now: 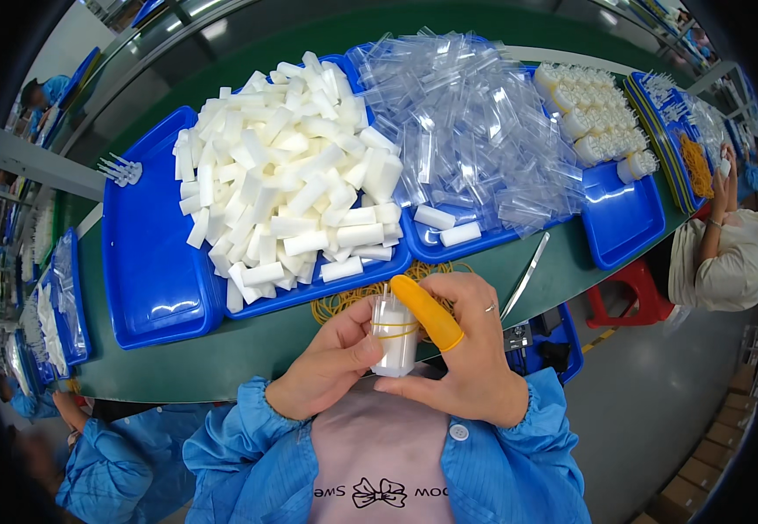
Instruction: The person assembles small white cylindrical components by inserting them into a plastic holder, securing the bundle with a rubber band, and trimming the ends with scissors. The person then places the finished bundle into a clear plastic bag and sets it on a tray.
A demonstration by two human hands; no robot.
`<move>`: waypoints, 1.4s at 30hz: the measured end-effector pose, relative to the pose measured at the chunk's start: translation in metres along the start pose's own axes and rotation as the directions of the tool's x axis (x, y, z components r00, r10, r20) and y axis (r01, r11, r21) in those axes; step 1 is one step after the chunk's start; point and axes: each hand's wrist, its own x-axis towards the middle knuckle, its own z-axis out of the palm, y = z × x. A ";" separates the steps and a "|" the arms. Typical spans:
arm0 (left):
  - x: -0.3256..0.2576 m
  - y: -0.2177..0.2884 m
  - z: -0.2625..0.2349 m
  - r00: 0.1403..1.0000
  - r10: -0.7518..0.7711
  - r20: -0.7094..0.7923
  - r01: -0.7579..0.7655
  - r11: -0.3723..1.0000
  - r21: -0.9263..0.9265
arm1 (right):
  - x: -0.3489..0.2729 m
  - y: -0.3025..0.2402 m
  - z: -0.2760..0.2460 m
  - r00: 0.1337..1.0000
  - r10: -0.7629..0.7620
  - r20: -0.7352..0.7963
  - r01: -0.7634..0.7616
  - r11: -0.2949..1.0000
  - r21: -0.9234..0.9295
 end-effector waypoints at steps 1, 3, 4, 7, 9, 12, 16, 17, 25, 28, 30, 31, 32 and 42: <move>0.000 -0.002 -0.001 1.000 0.021 -0.008 -0.021 1.000 0.012 | -0.001 0.000 0.000 1.000 -0.017 0.005 0.017 0.999 -0.047; 0.000 -0.006 -0.002 0.998 0.054 -0.020 -0.053 0.998 0.030 | -0.002 0.001 0.000 0.999 -0.043 -0.001 0.043 0.995 -0.091; 0.000 -0.009 -0.003 0.998 0.066 -0.024 -0.065 0.997 0.037 | -0.002 0.002 0.001 0.999 -0.053 -0.013 0.051 0.995 -0.088; 0.000 -0.011 -0.009 1.000 0.012 0.017 -0.010 0.992 -0.126 | -0.007 0.005 0.005 0.996 -0.054 -0.076 0.052 0.998 -0.035; 0.000 -0.011 -0.010 0.998 -0.024 0.059 0.037 0.973 -0.228 | -0.008 0.006 0.007 0.994 -0.044 -0.097 0.044 0.999 0.002; -0.001 -0.007 -0.007 0.997 -0.050 0.055 0.060 0.981 -0.186 | -0.008 0.007 0.006 0.997 -0.034 -0.063 0.034 0.999 0.002; -0.002 -0.008 -0.006 0.998 -0.033 -0.056 0.032 0.999 -0.016 | -0.001 -0.003 -0.001 1.000 -0.022 0.008 0.022 0.998 -0.051; -0.002 -0.009 -0.006 0.997 -0.015 -0.075 0.014 1.000 -0.011 | 0.000 -0.006 -0.002 1.000 -0.016 0.018 0.016 0.998 -0.053; -0.003 -0.012 -0.004 0.997 0.059 -0.044 -0.060 0.998 -0.018 | -0.004 -0.001 0.004 0.994 -0.101 -0.041 0.091 0.977 -0.195; -0.003 -0.012 -0.002 0.994 0.100 -0.030 -0.101 0.995 -0.005 | -0.004 -0.001 0.004 0.993 -0.115 -0.028 0.107 0.973 -0.203; -0.004 -0.011 -0.002 0.993 0.109 -0.037 -0.108 0.994 0.007 | -0.003 -0.001 0.003 0.997 -0.068 -0.042 0.067 0.998 -0.021; -0.004 -0.010 -0.002 0.994 0.102 -0.043 -0.101 0.995 0.016 | -0.002 -0.003 0.001 0.998 -0.013 -0.056 0.022 0.986 0.167; -0.005 -0.008 -0.003 0.994 0.095 -0.049 -0.093 0.995 0.026 | -0.002 -0.004 -0.001 0.997 0.044 -0.059 -0.021 0.937 0.349; -0.005 -0.012 0.002 0.995 0.035 0.095 -0.058 0.965 0.256 | -0.005 0.015 -0.018 0.972 -0.028 0.234 -0.135 0.749 0.649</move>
